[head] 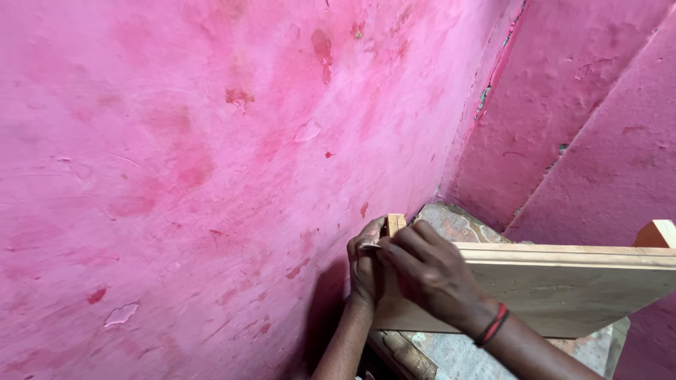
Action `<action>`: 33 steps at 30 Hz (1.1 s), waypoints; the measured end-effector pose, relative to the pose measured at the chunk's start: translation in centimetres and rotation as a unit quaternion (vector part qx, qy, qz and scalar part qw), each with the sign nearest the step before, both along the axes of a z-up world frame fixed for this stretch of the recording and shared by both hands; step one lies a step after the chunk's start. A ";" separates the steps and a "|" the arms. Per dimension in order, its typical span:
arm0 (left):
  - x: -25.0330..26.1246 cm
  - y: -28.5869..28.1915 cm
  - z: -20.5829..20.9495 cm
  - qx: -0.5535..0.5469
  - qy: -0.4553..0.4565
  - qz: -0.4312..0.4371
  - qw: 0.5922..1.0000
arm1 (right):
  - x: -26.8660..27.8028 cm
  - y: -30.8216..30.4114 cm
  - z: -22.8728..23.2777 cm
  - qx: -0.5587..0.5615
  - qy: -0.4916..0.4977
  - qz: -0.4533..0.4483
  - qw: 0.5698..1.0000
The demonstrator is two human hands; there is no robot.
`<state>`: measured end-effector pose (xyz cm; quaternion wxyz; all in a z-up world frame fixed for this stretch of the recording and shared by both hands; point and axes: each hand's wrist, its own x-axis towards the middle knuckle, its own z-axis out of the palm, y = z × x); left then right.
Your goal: The person sands a rectangular wooden board using a sanding block and a chisel. They smooth the edges and corners, then scrape the surface with the chisel to remove excess material.
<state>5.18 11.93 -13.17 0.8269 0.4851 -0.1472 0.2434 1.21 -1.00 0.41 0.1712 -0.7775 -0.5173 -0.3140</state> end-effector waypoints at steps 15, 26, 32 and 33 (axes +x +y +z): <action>-1.0 0.0 2.5 0.061 0.059 0.041 0.996 | -0.3 -17.0 2.2 -0.058 0.042 -0.204 0.976; -1.0 -0.1 1.4 0.035 0.086 0.014 0.996 | 0.7 -10.4 0.1 -0.008 0.031 -0.088 0.996; -1.0 0.1 1.9 0.053 0.016 0.032 0.998 | -0.1 -0.9 0.7 0.027 0.042 -0.009 0.999; -1.2 0.2 1.9 0.065 0.008 0.038 0.997 | -0.2 -0.1 0.8 0.028 0.051 -0.002 0.998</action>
